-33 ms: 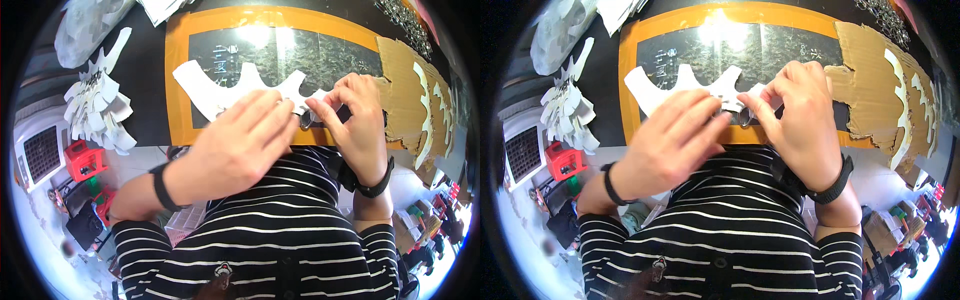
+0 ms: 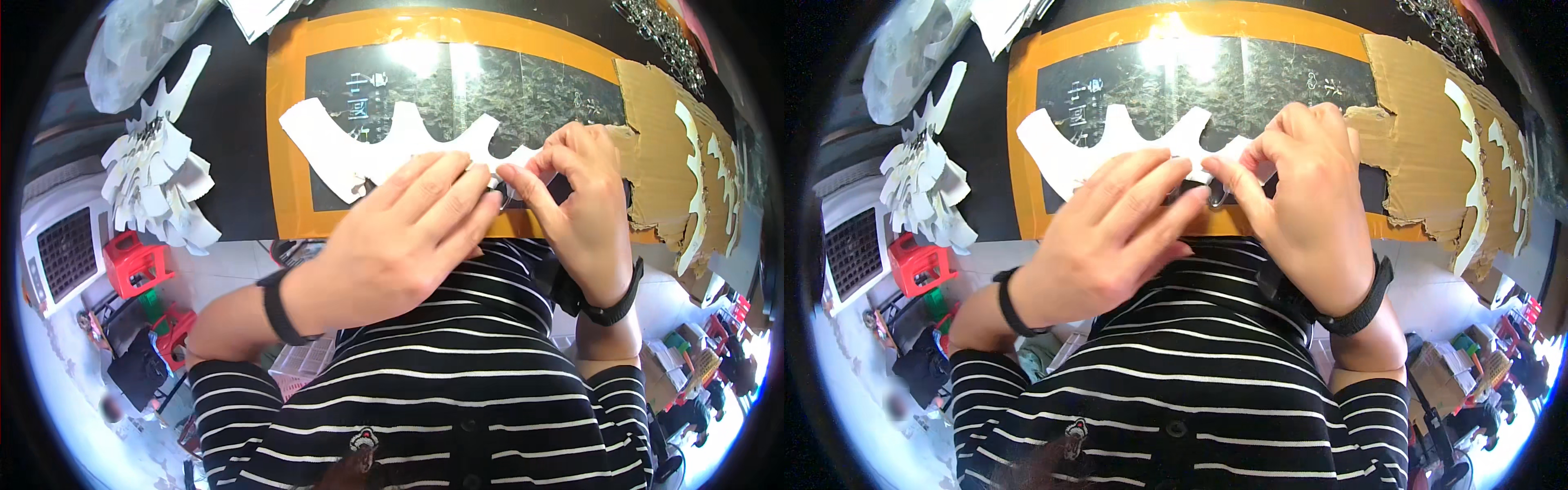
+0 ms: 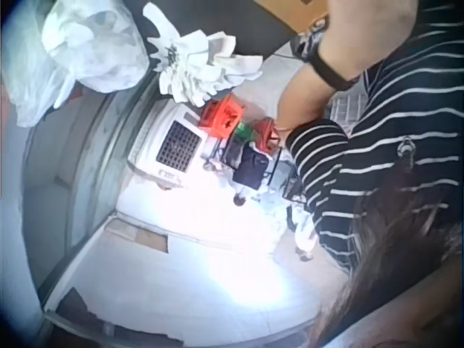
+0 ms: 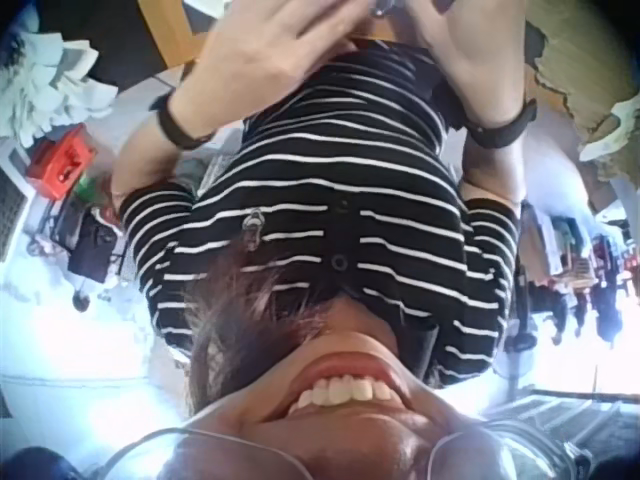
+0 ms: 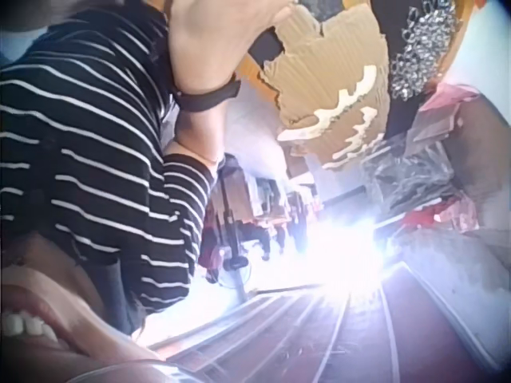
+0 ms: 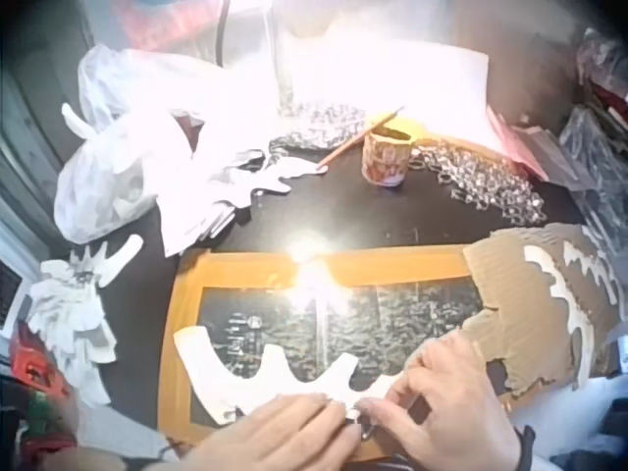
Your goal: Manually attaching metal lace hooks to white shoe upper components.
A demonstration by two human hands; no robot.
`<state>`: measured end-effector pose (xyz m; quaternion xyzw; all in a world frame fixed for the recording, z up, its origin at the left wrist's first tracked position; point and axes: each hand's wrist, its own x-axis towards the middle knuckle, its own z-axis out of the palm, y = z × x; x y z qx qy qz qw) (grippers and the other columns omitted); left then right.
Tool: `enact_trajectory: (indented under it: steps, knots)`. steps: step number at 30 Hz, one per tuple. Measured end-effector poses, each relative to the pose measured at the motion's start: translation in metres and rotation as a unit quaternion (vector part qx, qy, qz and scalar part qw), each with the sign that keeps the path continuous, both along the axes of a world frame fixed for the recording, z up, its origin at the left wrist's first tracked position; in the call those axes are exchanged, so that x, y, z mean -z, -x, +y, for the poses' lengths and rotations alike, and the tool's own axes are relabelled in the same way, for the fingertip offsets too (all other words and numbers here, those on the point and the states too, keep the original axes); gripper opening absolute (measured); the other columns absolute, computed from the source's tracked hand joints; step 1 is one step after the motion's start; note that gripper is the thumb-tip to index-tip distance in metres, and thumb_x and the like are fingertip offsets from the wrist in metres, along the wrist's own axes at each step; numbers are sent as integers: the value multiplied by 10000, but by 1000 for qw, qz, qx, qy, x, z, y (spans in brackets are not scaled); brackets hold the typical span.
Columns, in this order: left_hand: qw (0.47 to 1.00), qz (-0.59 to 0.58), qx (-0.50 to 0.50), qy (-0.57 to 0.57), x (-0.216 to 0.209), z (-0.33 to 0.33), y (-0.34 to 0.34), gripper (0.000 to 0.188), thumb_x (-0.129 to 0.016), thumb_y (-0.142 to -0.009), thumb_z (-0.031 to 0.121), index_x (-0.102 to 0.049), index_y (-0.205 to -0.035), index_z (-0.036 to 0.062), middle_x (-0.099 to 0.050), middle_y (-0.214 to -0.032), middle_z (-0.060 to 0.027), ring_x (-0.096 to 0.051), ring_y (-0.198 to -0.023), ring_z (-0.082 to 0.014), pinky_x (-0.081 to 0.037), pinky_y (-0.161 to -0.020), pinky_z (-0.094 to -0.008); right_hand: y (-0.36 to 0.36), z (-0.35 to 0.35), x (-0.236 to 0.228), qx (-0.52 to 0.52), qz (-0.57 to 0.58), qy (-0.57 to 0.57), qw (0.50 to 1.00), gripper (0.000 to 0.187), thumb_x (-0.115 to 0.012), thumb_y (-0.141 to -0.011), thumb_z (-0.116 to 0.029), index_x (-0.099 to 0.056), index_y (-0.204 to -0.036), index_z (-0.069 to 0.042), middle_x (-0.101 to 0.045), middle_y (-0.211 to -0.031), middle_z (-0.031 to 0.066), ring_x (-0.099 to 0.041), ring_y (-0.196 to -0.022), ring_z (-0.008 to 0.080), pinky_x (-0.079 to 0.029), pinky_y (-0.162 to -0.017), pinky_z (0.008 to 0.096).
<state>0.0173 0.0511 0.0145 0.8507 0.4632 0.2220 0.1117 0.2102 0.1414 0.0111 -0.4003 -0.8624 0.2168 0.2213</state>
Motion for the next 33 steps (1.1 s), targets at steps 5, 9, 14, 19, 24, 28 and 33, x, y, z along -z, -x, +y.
enact_trajectory:
  steps: [5,9,14,19,24,28,33]
  knots:
    - [999,-8,-30,-6,25,2,-10,479,-707,-808,219,-613,-1219,-8,-544,-1306,-221,-512,-1239,-384,-445,-1012,-486,2,0,2,13,-36,8,999,202,-786,-761,-169,-630,-706,-53,-524,-772,51,-486,-814,247,-356,-747,368]
    - [999,13,-29,5,27,0,-10,468,-651,-861,263,-607,-1235,-15,-532,-1333,-228,-501,-1255,-388,-426,-1032,-502,0,1,-1,8,-38,48,998,159,-773,-750,-120,-634,-743,-42,-524,-799,64,-488,-819,243,-368,-761,349]
    - [998,63,-21,-5,22,0,-11,442,-623,-880,257,-616,-1218,-27,-544,-1324,-232,-498,-1264,-383,-415,-1043,-509,-1,0,3,-10,26,89,996,158,-768,-724,-70,-621,-775,-40,-534,-848,87,-498,-867,265,-394,-804,373]
    - [995,101,-15,-10,19,1,-12,424,-609,-884,263,-632,-1196,-23,-559,-1312,-228,-504,-1265,-370,-381,-1064,-530,-11,4,7,-121,5,-60,991,200,-784,-674,-94,-658,-826,-64,-579,-949,54,-520,-943,285,-395,-832,383]
    - [995,94,-35,-19,21,-1,-15,404,-614,-875,263,-645,-1164,-17,-564,-1312,-216,-508,-1269,-350,-346,-1071,-563,-12,9,0,-112,-33,-101,988,255,-818,-623,-140,-661,-804,-52,-547,-910,53,-505,-947,278,-414,-835,400]
    - [994,93,-40,-32,24,-1,-15,391,-618,-875,259,-649,-1152,-15,-564,-1306,-214,-502,-1267,-357,-351,-1064,-569,-9,8,-10,-45,-5,23,999,247,-818,-648,-122,-648,-812,-48,-534,-890,64,-504,-935,268,-395,-859,389]
    - [996,65,-41,-34,27,-1,-14,380,-630,-868,263,-654,-1158,19,-541,-1317,-179,-444,-1267,-345,-351,-1051,-582,-7,12,1,-75,3,64,995,181,-772,-706,-70,-646,-836,-60,-523,-884,77,-483,-901,281,-395,-824,367]
